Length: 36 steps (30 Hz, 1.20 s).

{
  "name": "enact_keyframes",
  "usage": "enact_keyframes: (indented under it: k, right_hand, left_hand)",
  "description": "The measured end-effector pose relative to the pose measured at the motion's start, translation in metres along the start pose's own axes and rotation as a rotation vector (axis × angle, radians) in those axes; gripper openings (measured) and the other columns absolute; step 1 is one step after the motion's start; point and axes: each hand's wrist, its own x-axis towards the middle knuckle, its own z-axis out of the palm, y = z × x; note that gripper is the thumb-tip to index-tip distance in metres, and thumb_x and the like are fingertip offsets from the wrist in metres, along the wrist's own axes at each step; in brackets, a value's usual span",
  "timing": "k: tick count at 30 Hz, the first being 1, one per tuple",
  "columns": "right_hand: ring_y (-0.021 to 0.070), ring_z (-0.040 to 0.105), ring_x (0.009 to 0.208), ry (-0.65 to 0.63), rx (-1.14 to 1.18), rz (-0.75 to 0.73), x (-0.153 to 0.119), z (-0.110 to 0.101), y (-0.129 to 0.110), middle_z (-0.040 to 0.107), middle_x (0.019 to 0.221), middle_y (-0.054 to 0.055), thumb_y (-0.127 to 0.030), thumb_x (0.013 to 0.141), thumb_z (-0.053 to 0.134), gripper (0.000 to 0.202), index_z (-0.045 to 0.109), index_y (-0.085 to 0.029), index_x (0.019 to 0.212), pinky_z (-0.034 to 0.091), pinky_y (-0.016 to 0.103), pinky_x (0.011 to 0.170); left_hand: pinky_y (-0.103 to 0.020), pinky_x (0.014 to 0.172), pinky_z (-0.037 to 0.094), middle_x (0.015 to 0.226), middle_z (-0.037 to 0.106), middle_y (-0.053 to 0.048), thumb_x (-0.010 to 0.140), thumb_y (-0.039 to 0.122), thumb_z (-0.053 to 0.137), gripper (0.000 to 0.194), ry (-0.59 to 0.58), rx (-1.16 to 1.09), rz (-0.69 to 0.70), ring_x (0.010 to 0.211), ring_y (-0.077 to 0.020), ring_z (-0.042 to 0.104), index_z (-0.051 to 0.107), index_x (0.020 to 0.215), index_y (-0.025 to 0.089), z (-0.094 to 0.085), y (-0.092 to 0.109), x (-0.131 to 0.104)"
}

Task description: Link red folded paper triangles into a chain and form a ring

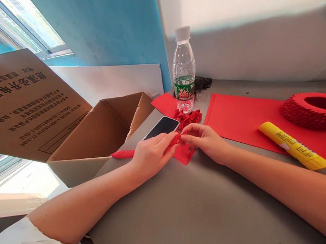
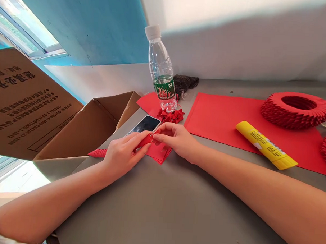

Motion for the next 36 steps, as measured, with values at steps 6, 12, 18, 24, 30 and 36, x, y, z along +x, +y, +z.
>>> enact_keyframes:
  k: [6, 12, 18, 24, 30, 36]
  right_hand:
    - [0.0136, 0.059, 0.075, 0.039, -0.02, -0.058, -0.0003, -0.0007, -0.0024, 0.064, 0.079, 0.003, -0.032, 0.072, 0.062, 0.024, 0.059, -0.018, 0.091, 0.046, 0.024, 0.06]
    - [0.0126, 0.059, 0.078, -0.017, -0.02, -0.049, -0.0002, -0.0009, -0.0023, 0.063, 0.08, 0.001, -0.029, 0.071, 0.063, 0.015, 0.059, -0.018, 0.081, 0.047, 0.026, 0.069]
    - [0.0125, 0.058, 0.08, -0.039, -0.011, -0.055, -0.0005, -0.0002, -0.0021, 0.062, 0.081, 0.0, -0.028, 0.073, 0.062, 0.014, 0.057, -0.018, 0.081, 0.046, 0.027, 0.074]
    - [0.0118, 0.058, 0.078, -0.05, -0.012, -0.07, -0.0001, -0.0009, -0.0027, 0.061, 0.079, 0.0, -0.027, 0.074, 0.061, 0.012, 0.056, -0.018, 0.081, 0.045, 0.024, 0.068]
    - [0.0121, 0.058, 0.077, -0.038, -0.018, -0.076, 0.0, -0.0002, -0.0023, 0.061, 0.079, 0.0, -0.027, 0.075, 0.06, 0.012, 0.055, -0.018, 0.081, 0.045, 0.025, 0.068]
    - [0.0117, 0.058, 0.078, -0.043, -0.016, -0.079, -0.0006, -0.0008, -0.0025, 0.061, 0.08, 0.0, -0.027, 0.076, 0.059, 0.011, 0.055, -0.018, 0.081, 0.045, 0.025, 0.07]
  left_hand:
    - [-0.02, 0.053, 0.036, 0.082, 0.063, 0.001, 0.085, 0.026, 0.047, 0.025, 0.043, -0.007, 0.004, 0.065, -0.0085, 0.057, 0.053, 0.108, 0.018, 0.001, 0.0, 0.0002]
    - [-0.019, 0.055, 0.037, 0.083, 0.064, 0.001, 0.084, 0.025, 0.049, 0.024, 0.055, -0.023, 0.008, 0.067, -0.0077, 0.058, 0.053, 0.107, 0.018, 0.0006, 0.0004, 0.0009]
    - [-0.018, 0.057, 0.038, 0.084, 0.064, 0.001, 0.084, 0.024, 0.05, 0.025, 0.054, -0.032, 0.017, 0.067, -0.0081, 0.058, 0.053, 0.107, 0.018, 0.0002, 0.0005, 0.0005]
    - [-0.018, 0.056, 0.038, 0.084, 0.064, 0.001, 0.083, 0.025, 0.05, 0.025, 0.058, -0.031, 0.011, 0.067, -0.0079, 0.058, 0.053, 0.107, 0.018, -0.0003, 0.0009, 0.0004]
    - [-0.018, 0.057, 0.039, 0.085, 0.065, 0.0, 0.084, 0.025, 0.05, 0.025, 0.061, -0.019, 0.011, 0.067, -0.0083, 0.059, 0.054, 0.107, 0.018, 0.0006, 0.0005, 0.0002]
    - [-0.018, 0.058, 0.04, 0.085, 0.065, 0.0, 0.083, 0.025, 0.051, 0.025, 0.065, -0.035, 0.012, 0.068, -0.0089, 0.059, 0.054, 0.107, 0.018, 0.0006, 0.0004, 0.0003]
